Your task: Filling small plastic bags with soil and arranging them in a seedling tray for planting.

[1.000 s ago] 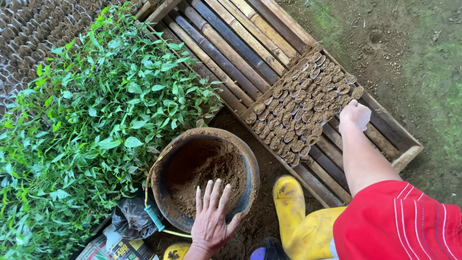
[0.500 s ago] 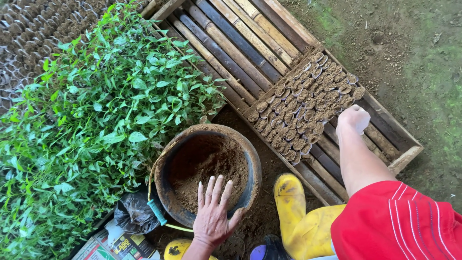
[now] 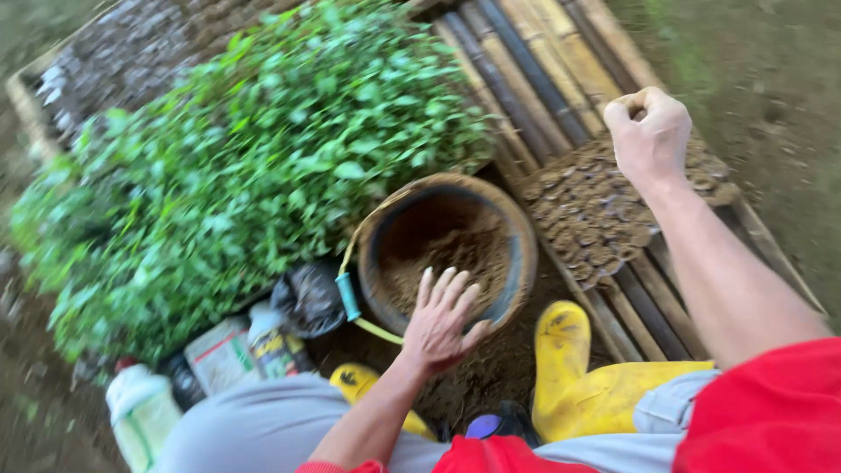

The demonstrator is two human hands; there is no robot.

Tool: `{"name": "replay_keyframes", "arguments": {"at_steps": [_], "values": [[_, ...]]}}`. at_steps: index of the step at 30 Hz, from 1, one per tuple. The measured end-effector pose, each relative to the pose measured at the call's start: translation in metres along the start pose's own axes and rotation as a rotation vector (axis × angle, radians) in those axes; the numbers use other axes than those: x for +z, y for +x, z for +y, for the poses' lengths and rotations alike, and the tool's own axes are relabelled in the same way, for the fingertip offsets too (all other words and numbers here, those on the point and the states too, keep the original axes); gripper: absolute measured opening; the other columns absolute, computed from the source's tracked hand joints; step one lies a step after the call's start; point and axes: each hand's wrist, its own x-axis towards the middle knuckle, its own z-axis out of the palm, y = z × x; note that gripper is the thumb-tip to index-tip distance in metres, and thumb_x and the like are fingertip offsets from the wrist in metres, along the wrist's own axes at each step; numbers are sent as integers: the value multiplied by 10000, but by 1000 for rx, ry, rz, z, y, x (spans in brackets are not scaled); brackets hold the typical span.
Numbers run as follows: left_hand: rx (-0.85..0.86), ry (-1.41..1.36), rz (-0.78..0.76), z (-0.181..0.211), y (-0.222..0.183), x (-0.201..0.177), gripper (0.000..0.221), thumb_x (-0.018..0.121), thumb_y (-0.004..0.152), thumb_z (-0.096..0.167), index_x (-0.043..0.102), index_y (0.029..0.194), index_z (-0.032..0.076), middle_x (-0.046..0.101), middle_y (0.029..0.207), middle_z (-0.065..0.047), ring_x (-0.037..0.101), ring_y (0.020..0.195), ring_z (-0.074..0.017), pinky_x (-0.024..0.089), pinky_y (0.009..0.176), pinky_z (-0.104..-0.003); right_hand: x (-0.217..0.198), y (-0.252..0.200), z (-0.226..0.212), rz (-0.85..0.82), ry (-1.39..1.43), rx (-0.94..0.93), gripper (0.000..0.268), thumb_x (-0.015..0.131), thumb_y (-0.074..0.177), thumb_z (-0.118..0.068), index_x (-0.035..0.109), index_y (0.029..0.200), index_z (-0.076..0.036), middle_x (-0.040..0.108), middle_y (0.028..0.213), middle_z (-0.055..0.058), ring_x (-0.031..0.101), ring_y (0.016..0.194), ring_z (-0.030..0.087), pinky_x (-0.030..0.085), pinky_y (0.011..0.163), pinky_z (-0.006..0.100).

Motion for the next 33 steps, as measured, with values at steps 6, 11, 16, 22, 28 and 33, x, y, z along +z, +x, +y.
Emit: {"name": "replay_keyframes", "arguments": {"at_steps": [6,11,16,22,28,33], "values": [[-7,84,324,0,-24,20,483,657,850,516,649,1167,151,630,1106,-85,640,1128,-281,392,1148,-537,38,-81,-85,-643,-208,-492,265,646,871,-235,739,847,12,756,1064,234,690,1071,406,531,945,518],[-149,78,262,-8,-38,-36,227,653,941,330,658,1039,125,624,919,-67,588,839,-295,419,775,-439,37,-112,-128,-1235,-877,-549,717,629,900,-440,355,1536,-256,441,1563,29,539,1362,287,486,1090,490],[-612,63,585,-88,-56,-87,107,621,917,216,726,895,219,680,750,-49,606,657,-304,355,582,-478,-1,-100,-179,-1251,-1091,-253,696,521,935,-578,257,1571,-479,373,1631,-99,463,1484,159,504,1186,496],[-1492,-352,127,-174,-124,-90,390,499,890,283,785,1143,204,753,1155,-45,677,1014,-317,520,746,-501,18,-72,-60,-878,-689,-674,665,580,865,-538,584,1456,-233,668,1420,61,597,1357,250,439,1163,430],[-1584,-303,11,-168,-117,-79,397,526,824,255,801,1107,308,760,1112,-68,674,1077,-346,543,867,-452,20,-82,-75,-980,-732,-611,625,571,890,-482,543,1473,-261,655,1414,46,600,1336,243,443,1152,409],[-1555,-283,-84,-171,-105,-63,210,592,903,310,709,846,145,732,914,-78,676,874,-337,512,692,-469,15,-82,-78,-1024,-789,-566,627,532,898,-518,511,1480,-286,654,1399,56,599,1335,245,451,1150,426]]}}
